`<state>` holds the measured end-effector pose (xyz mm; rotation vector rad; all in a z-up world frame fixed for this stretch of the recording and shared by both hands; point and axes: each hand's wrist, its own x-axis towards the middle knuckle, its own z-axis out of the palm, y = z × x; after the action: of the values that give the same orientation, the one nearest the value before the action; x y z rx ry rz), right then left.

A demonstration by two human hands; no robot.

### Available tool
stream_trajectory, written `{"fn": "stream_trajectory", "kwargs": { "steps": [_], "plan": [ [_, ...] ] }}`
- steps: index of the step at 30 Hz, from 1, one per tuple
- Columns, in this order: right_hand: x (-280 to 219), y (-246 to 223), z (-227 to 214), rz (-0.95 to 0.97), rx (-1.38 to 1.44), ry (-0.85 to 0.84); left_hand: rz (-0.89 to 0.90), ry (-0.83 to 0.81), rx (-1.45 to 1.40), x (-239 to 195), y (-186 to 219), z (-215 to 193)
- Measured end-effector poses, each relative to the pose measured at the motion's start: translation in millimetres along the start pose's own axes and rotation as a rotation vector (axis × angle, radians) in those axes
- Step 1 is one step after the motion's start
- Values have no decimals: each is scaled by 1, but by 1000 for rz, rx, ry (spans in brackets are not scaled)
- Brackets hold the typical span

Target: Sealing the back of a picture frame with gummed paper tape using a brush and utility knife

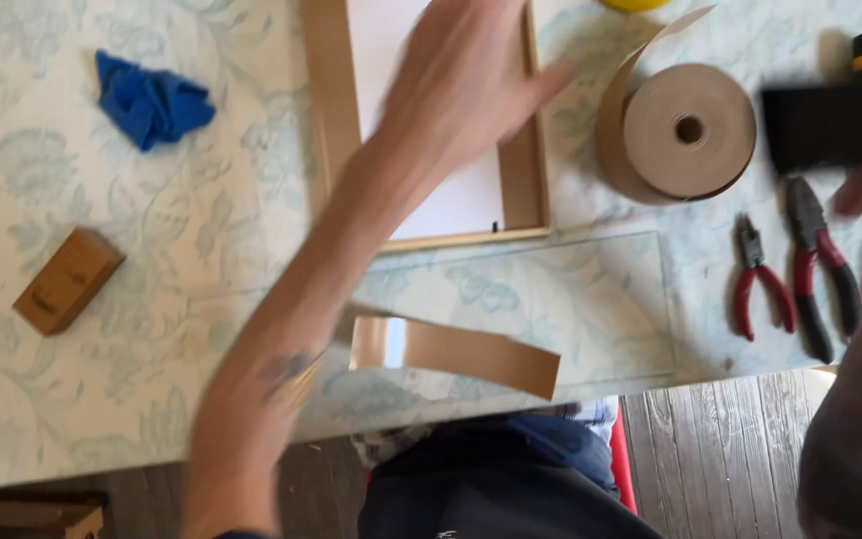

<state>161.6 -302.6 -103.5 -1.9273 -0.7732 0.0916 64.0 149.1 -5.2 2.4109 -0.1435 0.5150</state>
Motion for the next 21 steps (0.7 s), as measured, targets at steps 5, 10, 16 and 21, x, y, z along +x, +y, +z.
{"fn": "stream_trajectory", "kwargs": {
  "steps": [5, 10, 16, 21],
  "plan": [
    [-34, -161, 108, 289, 788, 226, 116, -272, 163, -186, 22, -77],
    [-66, -218, 183, 367, 684, 254, 17, -272, 262, -276, 14, -69],
    [-68, -238, 267, 108, 463, -48, -155, -136, 107, -298, 6, -61],
    [-54, -226, 284, -13, 301, -98, -151, -76, 192, -309, -4, -55]
  ]
}}
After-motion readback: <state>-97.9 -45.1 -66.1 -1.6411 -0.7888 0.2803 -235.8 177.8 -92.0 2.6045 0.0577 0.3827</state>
